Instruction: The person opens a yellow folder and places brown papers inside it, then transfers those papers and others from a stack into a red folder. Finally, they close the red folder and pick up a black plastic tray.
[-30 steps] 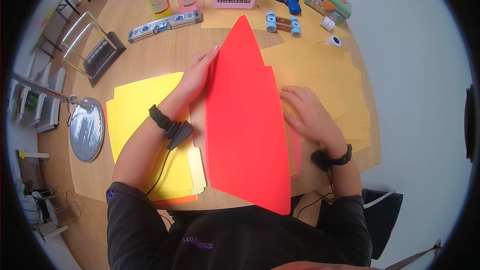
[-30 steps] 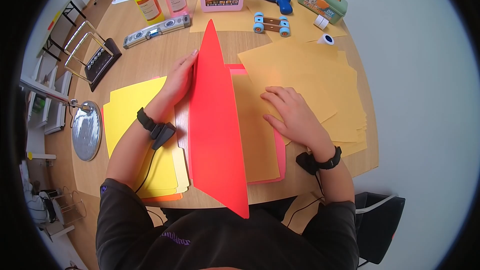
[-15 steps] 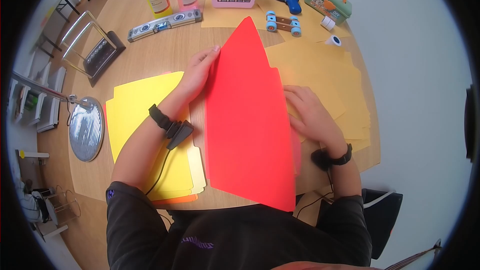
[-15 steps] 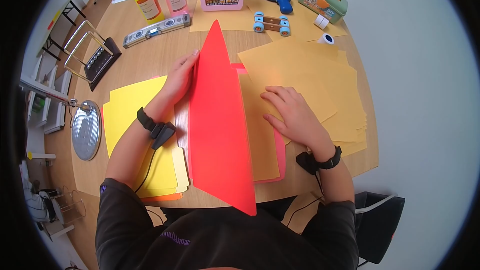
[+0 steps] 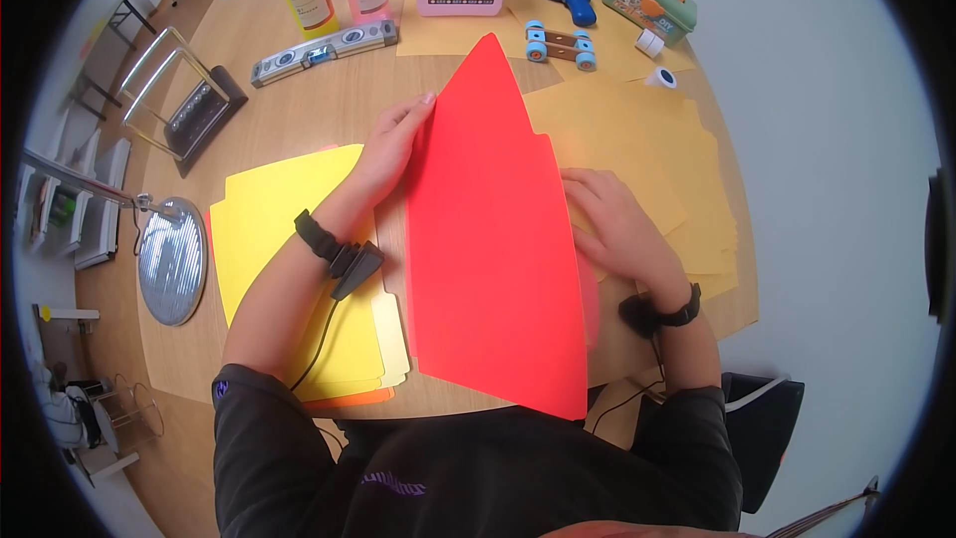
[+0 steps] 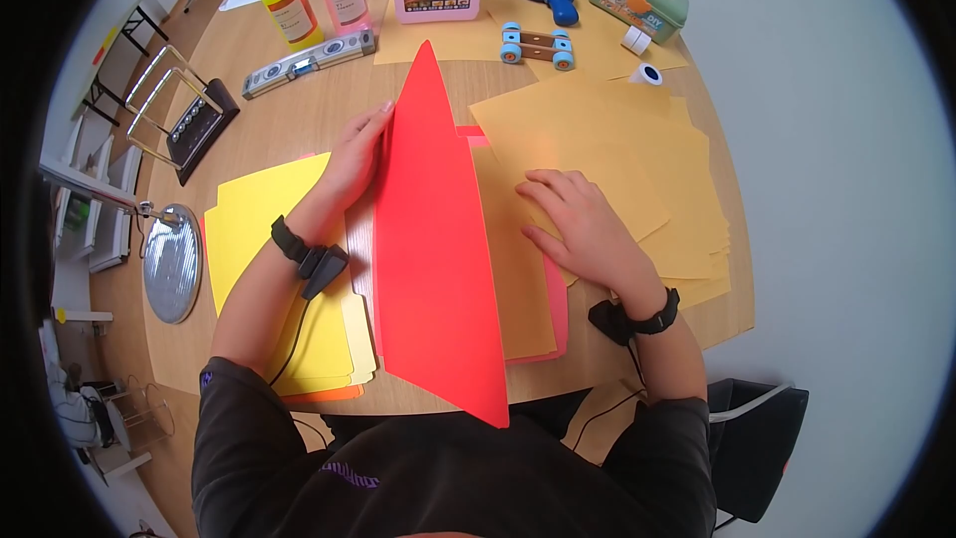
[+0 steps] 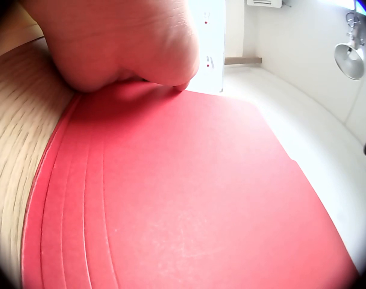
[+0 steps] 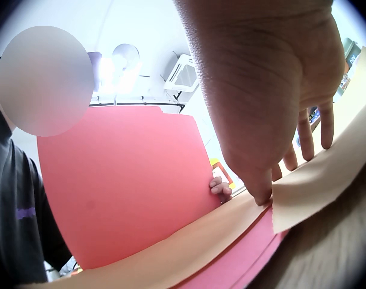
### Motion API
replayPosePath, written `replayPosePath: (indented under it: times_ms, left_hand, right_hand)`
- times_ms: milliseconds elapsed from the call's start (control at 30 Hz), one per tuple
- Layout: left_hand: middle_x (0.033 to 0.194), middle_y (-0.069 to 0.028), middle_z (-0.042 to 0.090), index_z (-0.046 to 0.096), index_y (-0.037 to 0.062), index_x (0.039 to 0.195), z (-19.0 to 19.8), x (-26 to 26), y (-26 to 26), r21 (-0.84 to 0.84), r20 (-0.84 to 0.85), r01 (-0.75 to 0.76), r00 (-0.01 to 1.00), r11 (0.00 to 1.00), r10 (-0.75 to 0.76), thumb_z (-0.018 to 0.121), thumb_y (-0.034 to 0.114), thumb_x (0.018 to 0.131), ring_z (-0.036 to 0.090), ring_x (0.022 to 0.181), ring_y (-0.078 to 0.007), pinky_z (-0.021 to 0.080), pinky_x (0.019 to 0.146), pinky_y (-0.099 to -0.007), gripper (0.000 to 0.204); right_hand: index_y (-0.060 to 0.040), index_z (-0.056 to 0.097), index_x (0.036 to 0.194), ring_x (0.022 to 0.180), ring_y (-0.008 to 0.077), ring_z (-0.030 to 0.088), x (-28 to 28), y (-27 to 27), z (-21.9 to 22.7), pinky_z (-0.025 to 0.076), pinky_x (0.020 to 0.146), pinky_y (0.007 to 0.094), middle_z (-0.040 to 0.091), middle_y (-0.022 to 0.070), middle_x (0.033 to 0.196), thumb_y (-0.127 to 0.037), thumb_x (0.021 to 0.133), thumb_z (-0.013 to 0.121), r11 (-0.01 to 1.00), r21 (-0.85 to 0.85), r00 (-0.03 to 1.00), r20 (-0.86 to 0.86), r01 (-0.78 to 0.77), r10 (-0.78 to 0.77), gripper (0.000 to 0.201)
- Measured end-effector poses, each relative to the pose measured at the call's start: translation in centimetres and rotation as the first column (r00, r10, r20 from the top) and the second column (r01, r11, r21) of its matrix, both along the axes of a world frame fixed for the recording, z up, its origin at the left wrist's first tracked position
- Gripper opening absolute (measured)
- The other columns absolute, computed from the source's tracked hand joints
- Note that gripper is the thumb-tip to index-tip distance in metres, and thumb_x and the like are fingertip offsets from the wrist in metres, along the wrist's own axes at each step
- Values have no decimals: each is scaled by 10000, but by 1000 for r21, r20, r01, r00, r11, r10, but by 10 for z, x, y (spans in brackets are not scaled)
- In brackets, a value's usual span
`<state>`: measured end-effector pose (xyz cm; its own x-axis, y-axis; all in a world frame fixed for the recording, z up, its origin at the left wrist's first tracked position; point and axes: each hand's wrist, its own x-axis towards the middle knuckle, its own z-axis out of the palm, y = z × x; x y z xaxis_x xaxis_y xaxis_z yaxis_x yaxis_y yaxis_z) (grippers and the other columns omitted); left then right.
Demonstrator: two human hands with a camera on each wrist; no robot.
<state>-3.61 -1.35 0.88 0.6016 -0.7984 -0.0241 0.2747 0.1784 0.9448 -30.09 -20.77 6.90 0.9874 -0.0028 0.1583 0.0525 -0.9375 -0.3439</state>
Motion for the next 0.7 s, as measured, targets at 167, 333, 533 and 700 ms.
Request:
replayPosePath:
  times_ms: [167,333,533,700]
  left_hand:
    - [1002,-3,688,689,20,1126,1,-1,1,19,3,-3,1000,1000,3,506,382,1083,613,906,-70,478,836,-222,408]
    - [1001,-3,689,690,19,1126,1,0,0,16,-3,7,1000,1000,-7,504,387,1083,614,906,-69,479,835,-223,414]
    - [1108,-26,713,663,8,1199,-4,5,2,-13,-36,49,998,999,-50,509,298,1090,656,995,-84,497,905,-238,346]
    - [1056,-12,699,677,16,1162,-2,1,1,3,2,32,999,999,-32,505,341,1087,633,962,-77,485,885,-232,374]
  right_hand:
    - [-48,589,1272,1177,331,540,1,-1,0,455,1029,424,571,125,1332,-215,908,704,1000,-15,1000,6,-5,5,416]
    - [-50,590,1267,1170,330,543,0,-1,0,457,1022,424,573,123,1327,-214,904,708,1000,-12,1000,3,-4,4,415]
    - [-50,591,1266,1190,332,538,1,-1,-1,451,1031,425,571,124,1333,-211,905,706,1000,1,1000,2,-3,3,411]
    - [-49,592,1266,1203,332,535,0,-1,-2,446,1041,425,570,125,1340,-214,910,702,1000,11,1000,-8,1,-1,408]
